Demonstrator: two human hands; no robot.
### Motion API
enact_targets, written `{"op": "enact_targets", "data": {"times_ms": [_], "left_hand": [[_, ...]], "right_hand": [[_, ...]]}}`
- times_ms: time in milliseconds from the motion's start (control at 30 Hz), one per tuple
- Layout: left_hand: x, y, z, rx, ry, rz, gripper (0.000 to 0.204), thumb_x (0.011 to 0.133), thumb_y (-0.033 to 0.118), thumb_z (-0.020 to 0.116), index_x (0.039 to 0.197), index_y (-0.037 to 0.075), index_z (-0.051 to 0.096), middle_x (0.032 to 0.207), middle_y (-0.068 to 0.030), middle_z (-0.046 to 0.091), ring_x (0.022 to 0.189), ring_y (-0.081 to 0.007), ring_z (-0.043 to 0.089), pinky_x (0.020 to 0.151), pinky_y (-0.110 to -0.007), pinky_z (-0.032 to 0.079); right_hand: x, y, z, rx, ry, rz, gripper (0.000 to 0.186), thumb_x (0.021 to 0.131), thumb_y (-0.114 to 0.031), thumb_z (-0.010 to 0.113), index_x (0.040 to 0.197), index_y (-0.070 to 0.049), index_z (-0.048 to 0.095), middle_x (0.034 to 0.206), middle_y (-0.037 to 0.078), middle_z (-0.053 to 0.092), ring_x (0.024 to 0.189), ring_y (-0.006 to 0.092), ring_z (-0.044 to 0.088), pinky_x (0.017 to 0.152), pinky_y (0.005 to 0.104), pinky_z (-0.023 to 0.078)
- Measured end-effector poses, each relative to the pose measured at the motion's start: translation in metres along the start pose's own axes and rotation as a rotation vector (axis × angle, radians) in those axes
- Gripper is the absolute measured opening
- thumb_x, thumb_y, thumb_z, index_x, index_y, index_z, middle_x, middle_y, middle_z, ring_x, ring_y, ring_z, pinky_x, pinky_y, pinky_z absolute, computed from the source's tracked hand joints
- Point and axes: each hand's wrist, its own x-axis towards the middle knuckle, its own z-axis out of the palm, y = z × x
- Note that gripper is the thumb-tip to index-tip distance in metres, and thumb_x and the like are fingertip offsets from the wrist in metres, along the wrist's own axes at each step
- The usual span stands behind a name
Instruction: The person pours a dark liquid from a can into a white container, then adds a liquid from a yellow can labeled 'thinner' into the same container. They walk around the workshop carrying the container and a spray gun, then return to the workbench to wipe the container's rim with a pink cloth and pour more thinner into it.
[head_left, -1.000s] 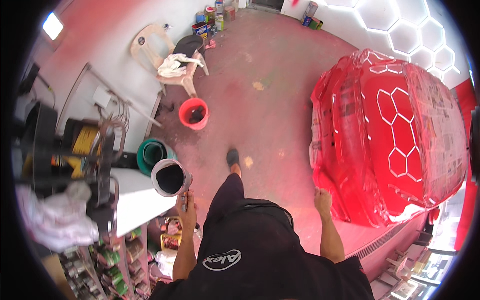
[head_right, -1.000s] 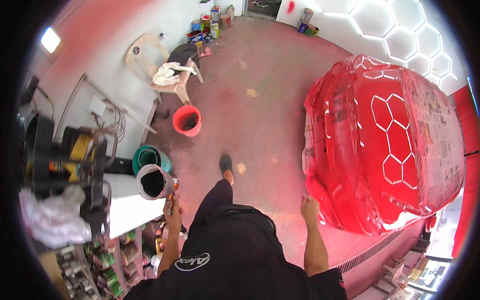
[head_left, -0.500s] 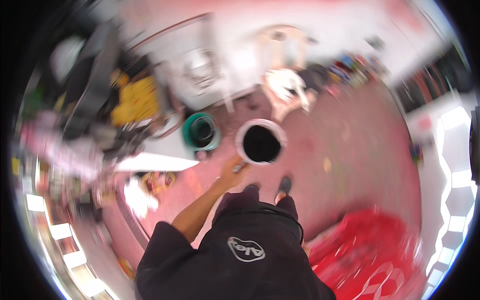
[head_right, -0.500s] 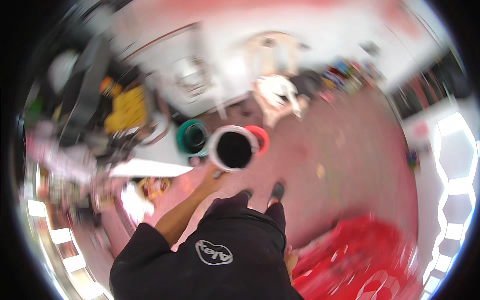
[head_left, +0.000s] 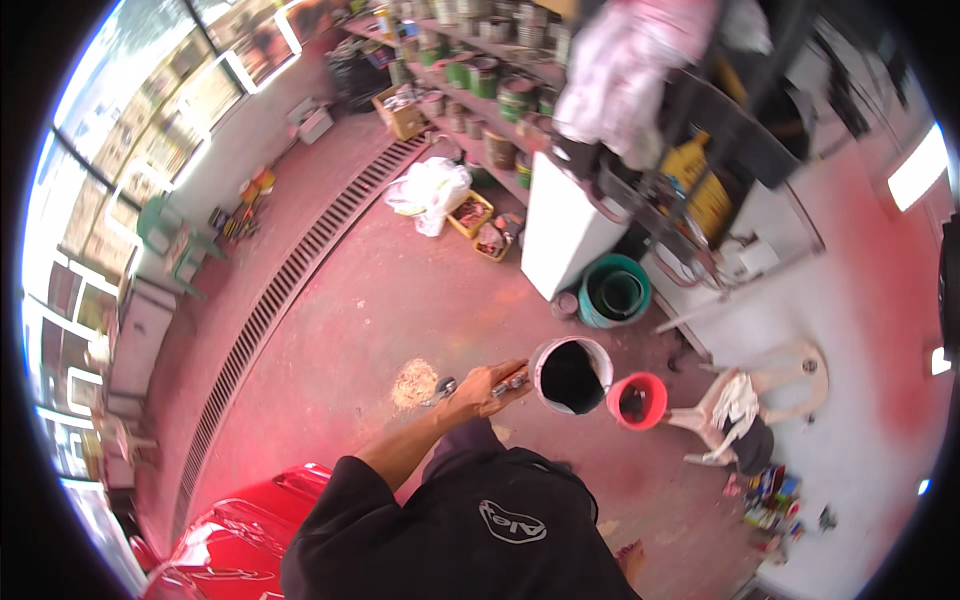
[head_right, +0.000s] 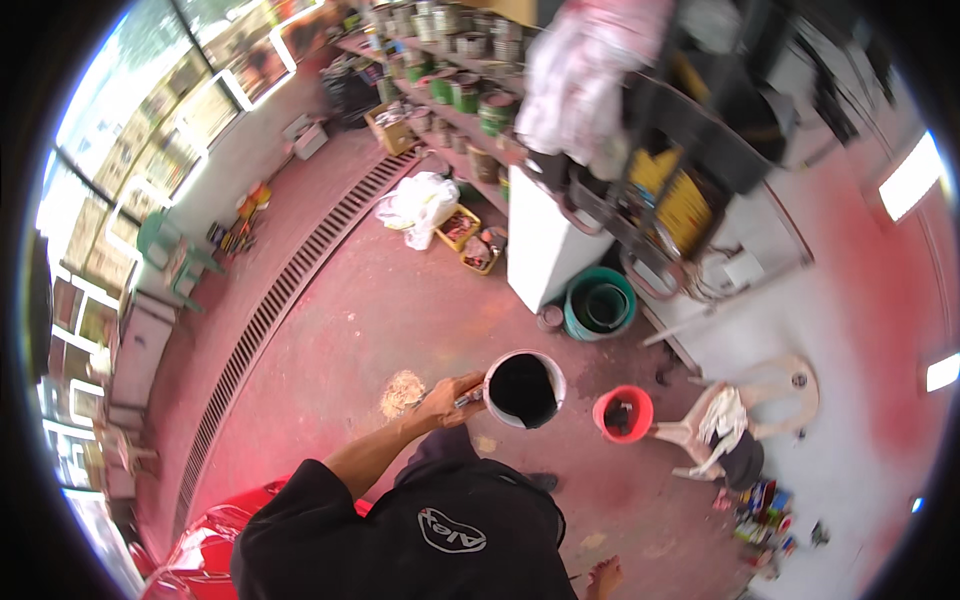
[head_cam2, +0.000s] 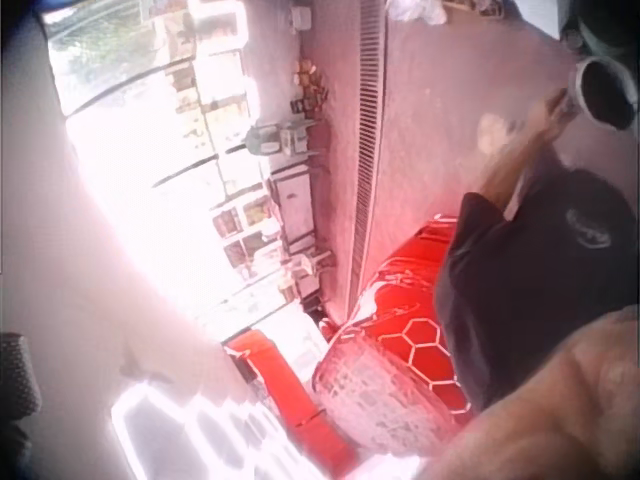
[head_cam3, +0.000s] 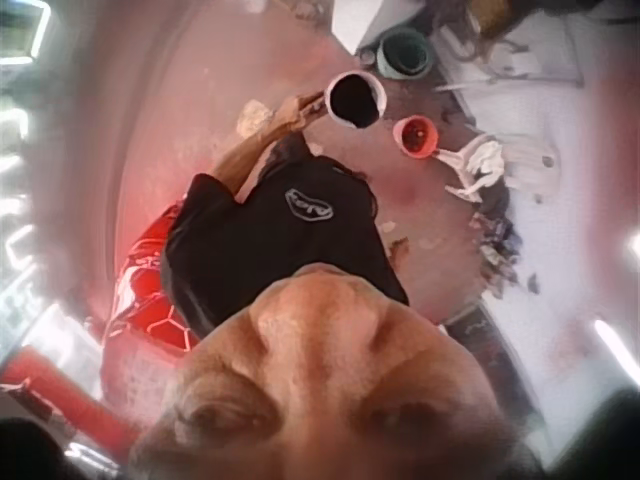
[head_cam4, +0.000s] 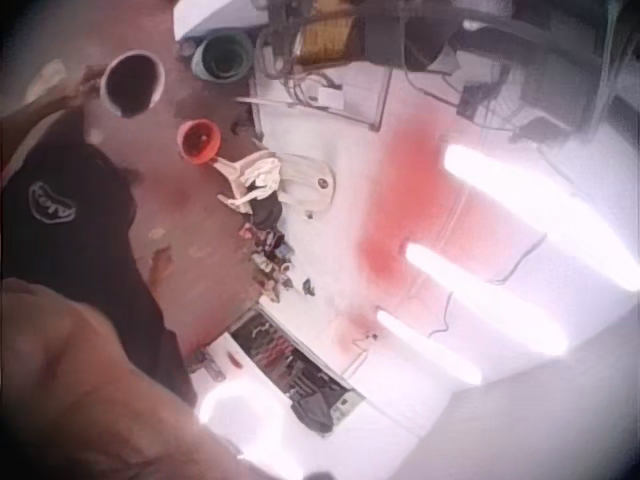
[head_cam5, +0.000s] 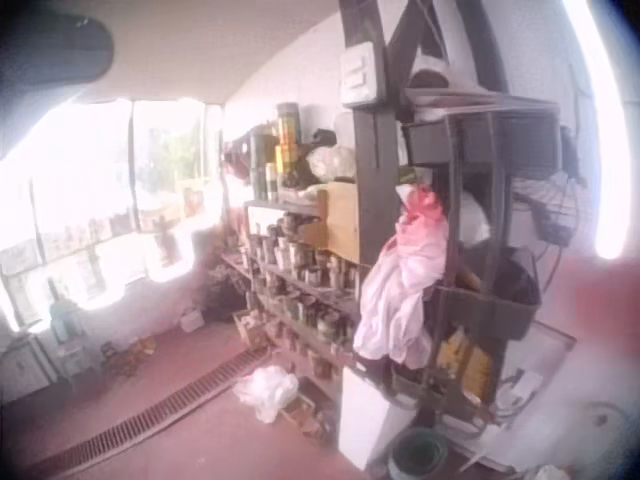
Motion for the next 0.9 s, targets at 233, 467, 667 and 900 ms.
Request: {"op": "enact_targets", "data": {"times_ms": [233,467,667,900], "left_hand": [[-0.079,-0.117,-0.157,-0.1,0.346,-0.267,0.047,0.097,0.036,0.069,0.135,0.009,0.062,0.115,-0.0213,0.071,0.105,-0.0436,0.068,0.088,-0.047,0.054],[-0.111,-0.2,-0.303,-0.195,0.667,-0.511,0.033,0.097,0.026,0.069,0.125,0.007,0.065,0.103,-0.0192,0.072,0.095,-0.0351,0.07,0.083,-0.043,0.053],[-0.103,-0.28,-0.42,-0.238,0.93,-0.759,0.026,0.098,0.023,0.069,0.089,-0.001,0.065,0.066,-0.0061,0.058,0.06,-0.016,0.058,0.057,-0.035,0.046],[-0.05,-0.321,-0.582,-0.272,1.232,-0.833,0.034,0.103,0.029,0.062,0.084,0.001,0.061,0.064,0.0001,0.051,0.057,-0.011,0.051,0.053,-0.033,0.042]], "right_hand": [[-0.068,-0.177,0.191,-0.184,-0.273,-0.364,0.034,0.104,-0.038,0.057,0.11,-0.005,0.057,0.072,0.008,0.06,0.056,0.017,0.059,0.047,0.0314,0.049],[-0.169,-0.299,0.413,-0.641,-0.558,-0.417,0.035,0.1,-0.039,0.063,0.11,-0.006,0.06,0.078,0.008,0.064,0.062,0.0206,0.065,0.051,0.0342,0.056],[-0.234,-0.42,0.633,-1.04,-0.577,-0.541,0.033,0.101,-0.038,0.064,0.102,-0.006,0.062,0.079,0.008,0.065,0.06,0.0167,0.064,0.047,0.0327,0.051],[-0.354,-0.602,0.91,-0.873,-0.653,-0.523,0.031,0.103,-0.037,0.063,0.11,-0.007,0.063,0.081,0.004,0.066,0.058,0.0143,0.061,0.047,0.0296,0.047]]}}
